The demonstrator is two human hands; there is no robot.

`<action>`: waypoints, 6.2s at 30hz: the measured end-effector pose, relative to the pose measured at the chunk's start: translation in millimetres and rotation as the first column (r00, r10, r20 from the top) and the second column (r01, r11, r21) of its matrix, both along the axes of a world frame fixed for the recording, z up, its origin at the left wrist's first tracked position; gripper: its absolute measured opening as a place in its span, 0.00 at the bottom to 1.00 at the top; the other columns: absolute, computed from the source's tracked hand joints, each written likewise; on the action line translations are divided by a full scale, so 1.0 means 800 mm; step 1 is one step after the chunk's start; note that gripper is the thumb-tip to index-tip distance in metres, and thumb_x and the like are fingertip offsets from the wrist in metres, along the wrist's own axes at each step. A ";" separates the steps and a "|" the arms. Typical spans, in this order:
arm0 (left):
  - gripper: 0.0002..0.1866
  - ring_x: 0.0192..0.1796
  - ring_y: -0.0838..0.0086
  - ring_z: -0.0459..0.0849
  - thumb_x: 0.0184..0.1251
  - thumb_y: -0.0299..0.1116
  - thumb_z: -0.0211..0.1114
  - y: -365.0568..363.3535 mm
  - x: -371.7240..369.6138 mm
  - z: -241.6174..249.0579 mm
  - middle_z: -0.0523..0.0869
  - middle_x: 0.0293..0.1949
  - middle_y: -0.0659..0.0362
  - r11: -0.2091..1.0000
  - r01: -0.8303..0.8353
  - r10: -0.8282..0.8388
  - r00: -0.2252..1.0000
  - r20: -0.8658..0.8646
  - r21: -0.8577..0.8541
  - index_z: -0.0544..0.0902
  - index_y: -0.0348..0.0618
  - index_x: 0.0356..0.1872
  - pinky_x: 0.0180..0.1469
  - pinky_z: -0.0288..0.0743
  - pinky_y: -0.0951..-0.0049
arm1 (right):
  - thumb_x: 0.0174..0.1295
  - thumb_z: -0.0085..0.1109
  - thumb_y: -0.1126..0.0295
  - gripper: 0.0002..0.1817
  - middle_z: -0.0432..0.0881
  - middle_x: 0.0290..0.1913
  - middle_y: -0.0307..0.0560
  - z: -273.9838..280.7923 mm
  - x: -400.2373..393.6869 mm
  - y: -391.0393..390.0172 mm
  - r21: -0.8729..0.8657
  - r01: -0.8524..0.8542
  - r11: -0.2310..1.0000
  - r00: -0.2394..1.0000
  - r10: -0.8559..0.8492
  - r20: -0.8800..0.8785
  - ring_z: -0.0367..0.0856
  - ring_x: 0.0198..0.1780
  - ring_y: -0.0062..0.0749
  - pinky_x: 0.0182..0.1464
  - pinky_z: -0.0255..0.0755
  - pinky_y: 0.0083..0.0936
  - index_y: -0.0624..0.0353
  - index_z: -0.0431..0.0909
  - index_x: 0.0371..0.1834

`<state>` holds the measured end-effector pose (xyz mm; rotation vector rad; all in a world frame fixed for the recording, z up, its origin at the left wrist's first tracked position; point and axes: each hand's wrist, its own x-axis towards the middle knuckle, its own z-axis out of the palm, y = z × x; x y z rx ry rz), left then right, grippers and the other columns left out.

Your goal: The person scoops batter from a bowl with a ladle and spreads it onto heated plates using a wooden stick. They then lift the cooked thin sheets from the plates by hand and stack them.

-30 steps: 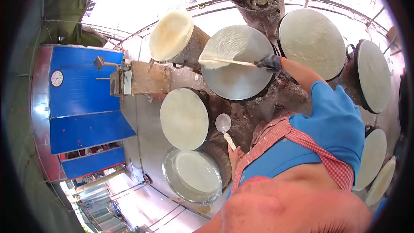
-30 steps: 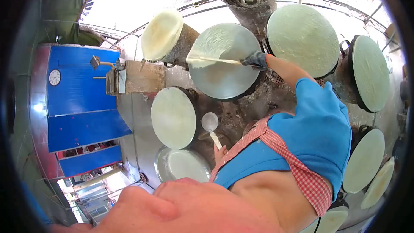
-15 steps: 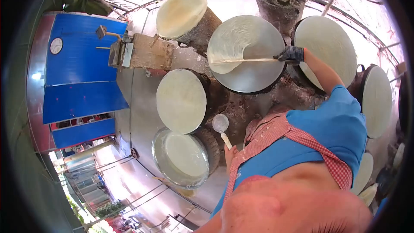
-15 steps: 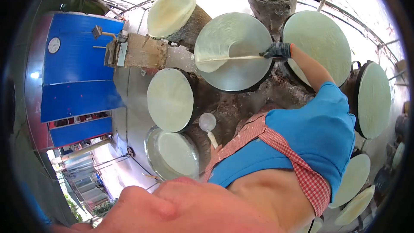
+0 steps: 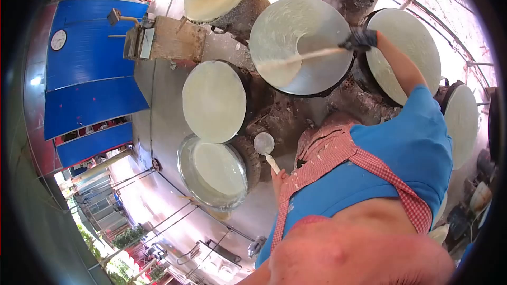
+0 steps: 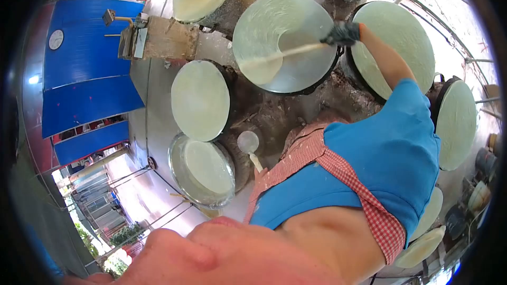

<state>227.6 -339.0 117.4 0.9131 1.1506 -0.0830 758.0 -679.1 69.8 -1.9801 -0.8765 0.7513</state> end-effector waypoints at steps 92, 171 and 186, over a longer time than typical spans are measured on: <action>0.17 0.11 0.84 0.53 0.64 0.34 0.47 0.075 0.030 0.098 0.55 0.12 0.69 0.681 -0.118 0.179 0.984 0.008 -0.723 0.59 0.48 0.14 0.10 0.47 0.84 | 0.46 0.66 0.63 0.16 0.81 0.30 0.40 0.022 -0.304 0.077 0.097 0.854 0.512 0.520 -0.849 -0.100 0.74 0.31 0.19 0.38 0.69 0.19 0.61 0.80 0.34; 0.15 0.15 0.83 0.58 0.67 0.41 0.43 -0.338 -0.046 0.093 0.58 0.15 0.66 -0.225 0.065 -0.966 -0.142 0.214 -0.972 0.68 0.39 0.28 0.16 0.55 0.81 | 0.49 0.49 0.63 0.19 0.74 0.39 0.55 0.033 -1.246 -0.109 -0.133 -0.114 -0.984 -0.495 -0.060 0.867 0.76 0.35 0.49 0.37 0.66 0.45 0.59 0.69 0.44; 0.18 0.14 0.82 0.57 0.66 0.41 0.46 -0.357 0.040 0.057 0.59 0.14 0.66 -0.112 0.018 -0.990 -0.086 0.110 -0.994 0.59 0.45 0.18 0.15 0.53 0.82 | 0.48 0.54 0.59 0.12 0.77 0.21 0.50 0.447 -1.379 -0.315 -0.092 0.351 -0.932 -0.275 -0.196 0.941 0.74 0.20 0.41 0.25 0.68 0.35 0.57 0.77 0.27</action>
